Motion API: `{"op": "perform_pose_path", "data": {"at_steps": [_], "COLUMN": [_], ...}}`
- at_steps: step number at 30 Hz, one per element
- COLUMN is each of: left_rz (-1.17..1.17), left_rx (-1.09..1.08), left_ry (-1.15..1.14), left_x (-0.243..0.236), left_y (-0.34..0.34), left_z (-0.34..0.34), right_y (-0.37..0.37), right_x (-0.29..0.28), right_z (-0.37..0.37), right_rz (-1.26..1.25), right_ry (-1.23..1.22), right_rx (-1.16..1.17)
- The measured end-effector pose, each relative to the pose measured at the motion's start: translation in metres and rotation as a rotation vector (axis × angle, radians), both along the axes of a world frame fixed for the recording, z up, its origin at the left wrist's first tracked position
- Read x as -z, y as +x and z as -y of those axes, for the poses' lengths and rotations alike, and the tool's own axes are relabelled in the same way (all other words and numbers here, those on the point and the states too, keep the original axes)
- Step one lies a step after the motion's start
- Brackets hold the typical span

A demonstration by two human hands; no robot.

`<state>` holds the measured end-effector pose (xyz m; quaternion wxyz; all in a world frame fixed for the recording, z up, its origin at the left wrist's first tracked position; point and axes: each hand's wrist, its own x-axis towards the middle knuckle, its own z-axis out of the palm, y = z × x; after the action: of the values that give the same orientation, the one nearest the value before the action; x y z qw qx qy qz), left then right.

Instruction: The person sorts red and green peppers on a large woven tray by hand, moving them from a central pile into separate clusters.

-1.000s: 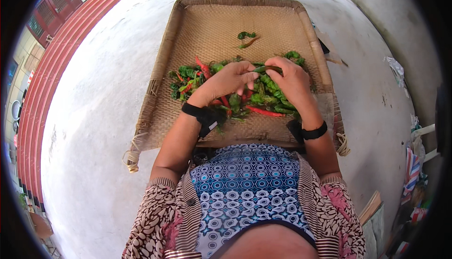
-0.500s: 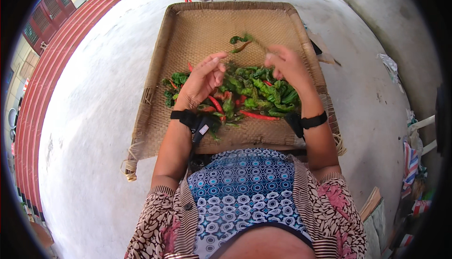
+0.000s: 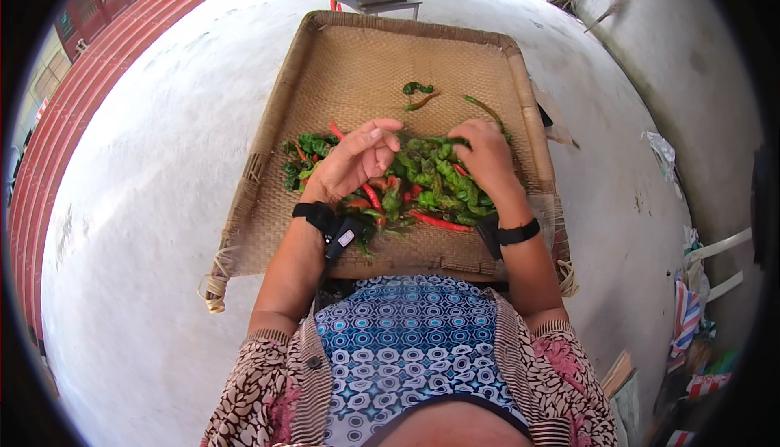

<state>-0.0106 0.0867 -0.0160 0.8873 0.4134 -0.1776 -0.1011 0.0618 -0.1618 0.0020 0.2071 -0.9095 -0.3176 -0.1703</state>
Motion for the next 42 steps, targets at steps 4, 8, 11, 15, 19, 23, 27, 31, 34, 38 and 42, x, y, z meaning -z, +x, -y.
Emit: {"op": "perform_pose_path", "data": {"at_steps": [4, 8, 11, 15, 19, 23, 27, 31, 34, 38, 42], "left_rz": [-0.015, -0.031, -0.082, -0.098, -0.094, -0.033, -0.021, 0.004, 0.055, -0.013, 0.030], "left_rx": [0.094, 0.236, 0.290, 0.247, 0.228, 0.220, 0.219, 0.264, 0.307, 0.239, 0.253], "left_ry": [0.033, 0.059, 0.108, 0.167, 0.050, -0.171, -0.177, -0.157, -0.145, -0.033, -0.002], "left_x": [-0.002, 0.002, 0.003, 0.004, -0.002, 0.000, 0.004, 0.007, 0.007, -0.004, -0.004], "left_y": [-0.005, -0.006, -0.008, -0.007, -0.011, -0.009, -0.005, -0.003, -0.006, -0.012, -0.010], "left_z": [0.003, 0.011, 0.014, 0.014, 0.011, 0.008, 0.007, 0.010, 0.009, 0.011, 0.011], "right_y": [-0.023, -0.027, -0.042, -0.045, -0.036, 0.005, 0.066, 0.106, 0.095, 0.088, 0.096], "right_x": [-0.039, -0.051, -0.056, -0.035, -0.034, -0.033, -0.028, 0.007, 0.016, 0.015, 0.022], "right_z": [-0.010, -0.011, -0.014, -0.020, -0.016, -0.007, 0.034, 0.067, 0.055, 0.038, 0.041], "right_rz": [-0.152, -0.219, -0.492, -0.631, -0.916, -0.905, -0.685, -0.268, -0.297, -0.259, -0.311], "right_ry": [0.632, 0.925, 0.830, 0.827, 0.840, 1.105, 1.135, -0.060, -0.314, -0.394, -0.345], "right_rx": [-0.033, -0.246, -0.213, -0.233, -0.236, -0.269, -0.090, 0.258, 0.330, 0.468, 0.454]}}
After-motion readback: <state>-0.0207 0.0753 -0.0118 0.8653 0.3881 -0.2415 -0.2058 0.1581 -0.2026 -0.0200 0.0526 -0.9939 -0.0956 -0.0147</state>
